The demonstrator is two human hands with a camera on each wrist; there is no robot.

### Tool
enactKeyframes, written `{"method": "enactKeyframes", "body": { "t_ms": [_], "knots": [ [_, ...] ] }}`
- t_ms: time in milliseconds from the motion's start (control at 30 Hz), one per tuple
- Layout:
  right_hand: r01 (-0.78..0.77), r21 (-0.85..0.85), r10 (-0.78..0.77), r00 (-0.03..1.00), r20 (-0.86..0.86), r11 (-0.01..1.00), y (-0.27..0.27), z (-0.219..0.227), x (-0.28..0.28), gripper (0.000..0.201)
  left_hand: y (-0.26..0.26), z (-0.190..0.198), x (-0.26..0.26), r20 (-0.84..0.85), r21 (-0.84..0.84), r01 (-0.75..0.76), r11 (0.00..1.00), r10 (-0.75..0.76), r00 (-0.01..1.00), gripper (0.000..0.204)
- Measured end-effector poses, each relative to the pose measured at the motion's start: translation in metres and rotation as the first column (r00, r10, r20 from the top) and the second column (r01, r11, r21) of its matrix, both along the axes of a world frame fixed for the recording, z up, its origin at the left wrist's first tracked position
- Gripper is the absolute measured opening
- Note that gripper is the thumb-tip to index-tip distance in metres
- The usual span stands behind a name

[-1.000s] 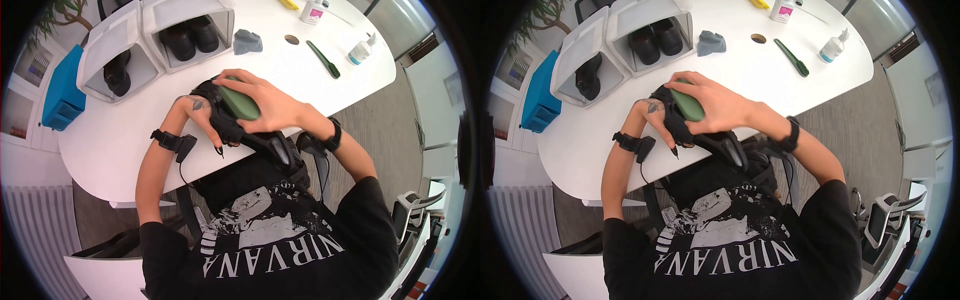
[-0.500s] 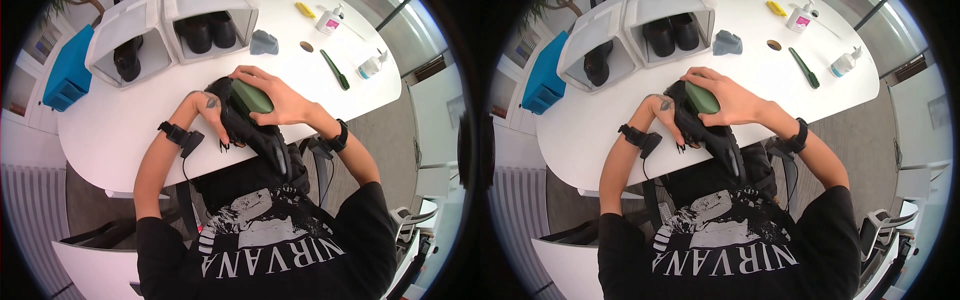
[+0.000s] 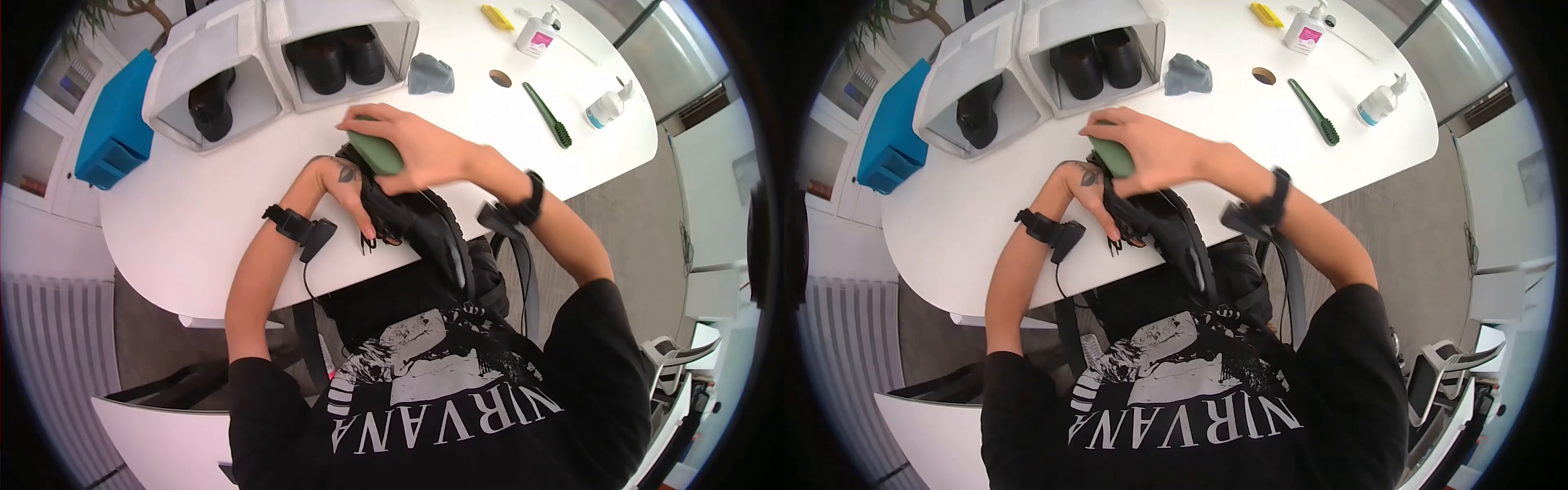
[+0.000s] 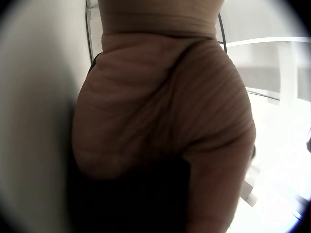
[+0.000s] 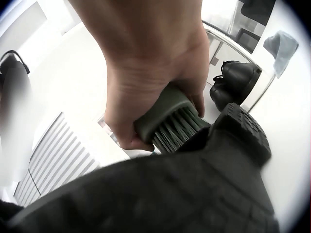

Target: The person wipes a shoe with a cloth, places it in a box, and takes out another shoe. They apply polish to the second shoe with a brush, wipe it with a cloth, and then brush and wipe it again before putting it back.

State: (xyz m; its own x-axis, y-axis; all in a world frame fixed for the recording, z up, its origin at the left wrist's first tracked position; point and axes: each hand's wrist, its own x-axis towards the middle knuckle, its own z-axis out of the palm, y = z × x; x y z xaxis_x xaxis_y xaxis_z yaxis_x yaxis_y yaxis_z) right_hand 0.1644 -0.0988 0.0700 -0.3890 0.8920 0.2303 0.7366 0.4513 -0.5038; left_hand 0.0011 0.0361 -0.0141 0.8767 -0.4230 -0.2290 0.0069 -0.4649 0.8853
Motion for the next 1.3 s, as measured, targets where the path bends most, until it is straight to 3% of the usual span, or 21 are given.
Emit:
{"method": "enactKeyframes", "body": {
  "t_ms": [133,167,267,300,400,433,533,567,633,700,800,833,933,967,1000,1067,1133,1200,1233,1300],
  "knots": [
    [0.016,-0.019,-0.016,1.000,-0.021,1.000,-0.075,0.017,-0.007,0.092,0.005,-0.010,0.004,-0.155,0.082,0.026,0.996,-0.013,0.988,0.044],
    [0.006,-0.010,-0.006,1.000,-0.009,1.000,-0.079,0.020,-0.010,0.090,0.004,0.002,0.006,-0.208,0.246,0.048,0.968,0.004,0.978,0.045],
    [0.023,0.016,-0.023,1.000,0.013,1.000,-0.078,0.021,-0.014,0.087,0.005,-0.002,0.005,-0.158,0.294,0.020,0.956,0.028,0.987,0.045],
    [0.050,0.010,-0.050,0.999,0.014,0.999,-0.065,0.015,-0.011,0.089,0.007,-0.010,0.006,-0.097,0.184,0.051,0.982,-0.033,0.995,0.043],
    [0.117,-0.028,-0.118,0.992,-0.035,0.993,-0.030,0.001,-0.002,0.088,0.005,-0.004,0.003,-0.102,-0.098,0.014,0.995,-0.024,0.995,0.042],
    [0.132,-0.031,-0.133,0.990,-0.050,0.991,-0.024,-0.001,-0.003,0.088,0.003,-0.003,0.003,-0.044,-0.061,-0.004,0.998,0.001,0.999,0.040],
    [0.073,0.003,-0.073,0.997,-0.040,0.997,-0.037,0.003,-0.011,0.089,0.001,0.009,0.000,-0.157,0.004,-0.020,1.000,0.021,0.987,0.039],
    [0.030,-0.017,-0.031,0.999,-0.030,0.999,-0.052,0.011,-0.019,0.090,0.006,-0.010,0.000,-0.092,-0.086,-0.021,0.996,0.013,0.996,0.038],
    [-0.050,-0.083,0.051,0.999,0.004,0.995,-0.079,0.028,-0.029,0.093,0.008,-0.018,0.009,-0.027,-0.010,0.112,0.994,-0.113,0.993,0.039],
    [-0.067,-0.041,0.068,0.997,0.036,0.997,-0.079,0.028,-0.030,0.093,0.009,-0.022,0.013,0.094,0.098,0.197,0.976,-0.206,0.974,0.041],
    [-0.034,0.034,0.033,0.999,0.037,0.999,-0.055,0.011,-0.026,0.091,0.009,-0.029,0.010,-0.140,-0.190,0.019,0.982,-0.046,0.989,0.041],
    [-0.022,0.030,0.021,0.999,0.024,0.999,-0.043,0.006,-0.023,0.091,0.009,-0.023,0.007,-0.017,-0.187,-0.017,0.982,0.015,1.000,0.044],
    [-0.072,-0.010,0.072,0.997,-0.010,0.997,-0.041,0.013,-0.021,0.091,0.007,-0.025,0.005,0.021,-0.236,-0.014,0.972,0.019,1.000,0.046],
    [-0.109,-0.022,0.108,0.994,-0.014,0.994,-0.054,0.017,-0.023,0.091,0.008,-0.024,0.004,-0.087,-0.238,-0.019,0.971,-0.001,0.996,0.040],
    [-0.143,-0.041,0.142,0.990,-0.020,0.989,-0.068,0.021,-0.025,0.091,0.006,-0.010,0.005,-0.129,-0.024,0.000,1.000,-0.004,0.992,0.042],
    [-0.154,-0.141,0.158,0.987,0.019,0.978,-0.094,0.037,-0.034,0.082,-0.001,0.015,0.011,-0.214,0.375,0.077,0.924,0.005,0.977,0.045],
    [-0.151,-0.125,0.156,0.987,0.026,0.981,-0.105,0.039,-0.036,0.085,0.004,-0.001,0.010,-0.147,0.267,0.075,0.961,-0.036,0.989,0.047],
    [-0.008,-0.020,0.008,1.000,0.026,1.000,-0.097,0.031,-0.031,0.086,0.005,-0.003,0.005,-0.043,0.203,0.019,0.979,-0.010,0.999,0.043],
    [0.072,-0.038,-0.072,0.997,0.002,0.997,-0.088,0.029,-0.026,0.084,0.008,-0.015,0.005,-0.143,-0.014,-0.026,1.000,0.024,0.989,0.039],
    [0.174,-0.022,-0.175,0.984,-0.044,0.984,-0.079,0.015,-0.019,0.083,0.013,-0.025,0.006,-0.186,-0.025,-0.022,0.999,0.017,0.982,0.039]
  ]
}}
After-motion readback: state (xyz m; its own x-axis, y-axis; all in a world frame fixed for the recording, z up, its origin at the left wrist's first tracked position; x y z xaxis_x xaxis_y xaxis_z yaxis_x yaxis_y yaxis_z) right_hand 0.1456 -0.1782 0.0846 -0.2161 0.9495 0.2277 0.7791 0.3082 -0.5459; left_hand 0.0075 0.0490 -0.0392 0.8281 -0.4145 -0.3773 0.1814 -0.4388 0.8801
